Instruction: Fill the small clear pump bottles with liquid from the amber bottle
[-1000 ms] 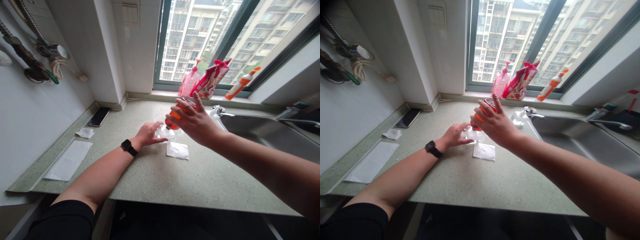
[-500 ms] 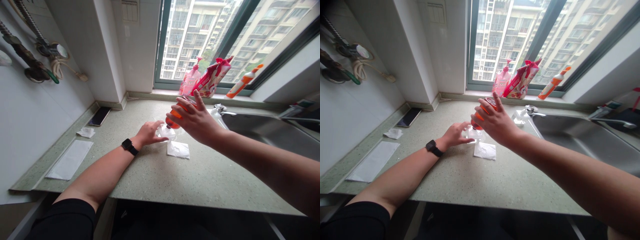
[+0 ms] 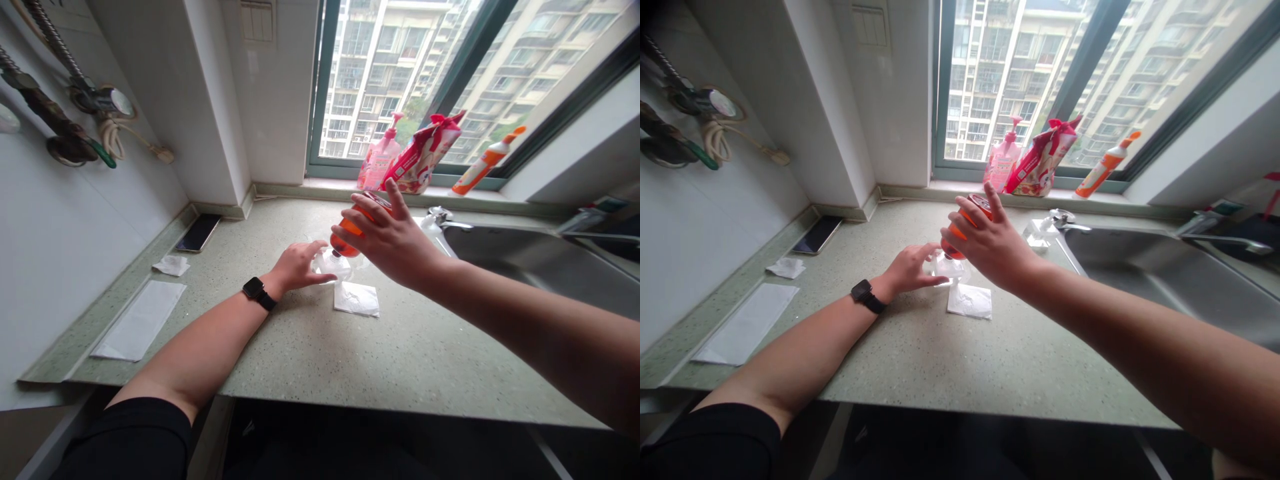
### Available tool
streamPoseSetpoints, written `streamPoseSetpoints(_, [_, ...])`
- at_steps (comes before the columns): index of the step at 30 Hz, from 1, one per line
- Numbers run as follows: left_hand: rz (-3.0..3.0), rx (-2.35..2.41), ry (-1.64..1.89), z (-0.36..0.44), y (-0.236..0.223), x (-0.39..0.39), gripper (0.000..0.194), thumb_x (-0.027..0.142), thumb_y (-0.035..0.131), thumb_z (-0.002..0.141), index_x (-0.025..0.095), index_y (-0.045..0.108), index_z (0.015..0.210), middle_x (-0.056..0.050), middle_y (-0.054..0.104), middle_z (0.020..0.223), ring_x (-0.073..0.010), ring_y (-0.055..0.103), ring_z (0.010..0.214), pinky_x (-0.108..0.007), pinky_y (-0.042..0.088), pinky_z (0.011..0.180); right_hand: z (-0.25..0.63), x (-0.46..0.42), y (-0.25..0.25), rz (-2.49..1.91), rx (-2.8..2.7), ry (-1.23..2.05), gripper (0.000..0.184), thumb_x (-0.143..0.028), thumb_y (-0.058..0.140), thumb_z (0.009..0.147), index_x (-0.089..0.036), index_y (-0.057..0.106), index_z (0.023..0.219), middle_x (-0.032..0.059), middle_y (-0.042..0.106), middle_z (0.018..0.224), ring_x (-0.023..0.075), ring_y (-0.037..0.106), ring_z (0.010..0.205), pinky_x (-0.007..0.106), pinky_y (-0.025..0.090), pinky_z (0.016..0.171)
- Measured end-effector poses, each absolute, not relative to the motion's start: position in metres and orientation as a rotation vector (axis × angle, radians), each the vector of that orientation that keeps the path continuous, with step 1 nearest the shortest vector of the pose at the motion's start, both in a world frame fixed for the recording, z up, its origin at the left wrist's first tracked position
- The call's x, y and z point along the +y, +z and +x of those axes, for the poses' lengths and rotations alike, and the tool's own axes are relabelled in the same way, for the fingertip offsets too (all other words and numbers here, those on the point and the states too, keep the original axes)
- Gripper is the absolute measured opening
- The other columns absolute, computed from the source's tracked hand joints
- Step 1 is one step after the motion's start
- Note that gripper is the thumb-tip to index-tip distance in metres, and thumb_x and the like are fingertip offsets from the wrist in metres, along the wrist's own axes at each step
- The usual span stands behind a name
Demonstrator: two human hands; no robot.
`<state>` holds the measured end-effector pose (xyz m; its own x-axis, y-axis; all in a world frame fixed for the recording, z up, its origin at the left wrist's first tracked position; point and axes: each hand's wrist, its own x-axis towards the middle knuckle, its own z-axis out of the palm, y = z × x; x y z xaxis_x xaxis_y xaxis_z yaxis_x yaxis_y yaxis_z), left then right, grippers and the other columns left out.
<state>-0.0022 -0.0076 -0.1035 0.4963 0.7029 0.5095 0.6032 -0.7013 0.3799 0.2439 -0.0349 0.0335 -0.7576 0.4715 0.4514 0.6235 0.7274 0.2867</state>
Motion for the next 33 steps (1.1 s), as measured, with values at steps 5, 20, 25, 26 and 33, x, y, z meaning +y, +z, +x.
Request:
streamPoseSetpoints(5, [2.577,1.138,0.989,-0.003,-0.103,-0.008,0.076,0.075,0.079,0.089,0.023,0.06,0.141,-0.01,0.082,0.114,-0.0304,0.079,0.1,-0.044,0.058,0.093,0.25,-0.031,0.029,-0.855,-2.549,-0.575,0.057,-0.009,0.056,0.1,-0.05,0.07,0.137,-0.0028,0.073,0.133,0.0366,0.054,0.152,0.081,0.02,0.136])
streamPoseSetpoints(20, [2.566,1.125,0.988,-0.003,-0.102,-0.01,0.077,0.073,0.08,0.089,0.022,0.06,0.142,-0.011,0.081,0.114,-0.029,0.079,0.099,-0.044,0.06,0.09,0.285,-0.024,-0.018,-1.008,-2.36,-0.552,0.088,0.0,0.061,0.091,-0.053,0.052,0.162,0.0016,0.065,0.153,0.0392,0.049,0.154,0.083,0.018,0.134])
streamPoseSetpoints(25, [2.552,1.131,0.987,-0.004,-0.1,-0.01,0.076,0.07,0.084,0.087,0.023,0.059,0.142,-0.011,0.082,0.119,-0.028,0.079,0.098,-0.045,0.061,0.09,0.295,-0.023,-0.048,-1.083,-2.225,-0.468,0.091,-0.006,0.066,0.09,-0.049,0.043,0.167,0.0058,0.065,0.153,0.0416,0.052,0.152,0.086,0.02,0.131])
streamPoseSetpoints(26, [2.549,1.133,0.988,-0.004,-0.1,-0.011,0.076,0.069,0.085,0.086,0.023,0.059,0.141,-0.011,0.082,0.119,-0.028,0.08,0.098,-0.045,0.061,0.091,0.298,-0.022,-0.055,-1.099,-2.188,-0.427,0.088,-0.009,0.068,0.091,-0.047,0.044,0.166,0.0069,0.066,0.152,0.042,0.054,0.15,0.086,0.022,0.13])
streamPoseSetpoints(33, [2.534,1.14,0.993,-0.008,-0.097,-0.012,0.075,0.066,0.087,0.086,0.024,0.059,0.141,-0.01,0.082,0.119,-0.0263,0.081,0.097,-0.044,0.064,0.092,0.334,0.002,-0.095,-1.126,-1.888,-0.019,0.069,-0.043,0.08,0.091,-0.032,0.056,0.155,0.0145,0.071,0.141,0.038,0.07,0.126,0.064,0.057,0.11])
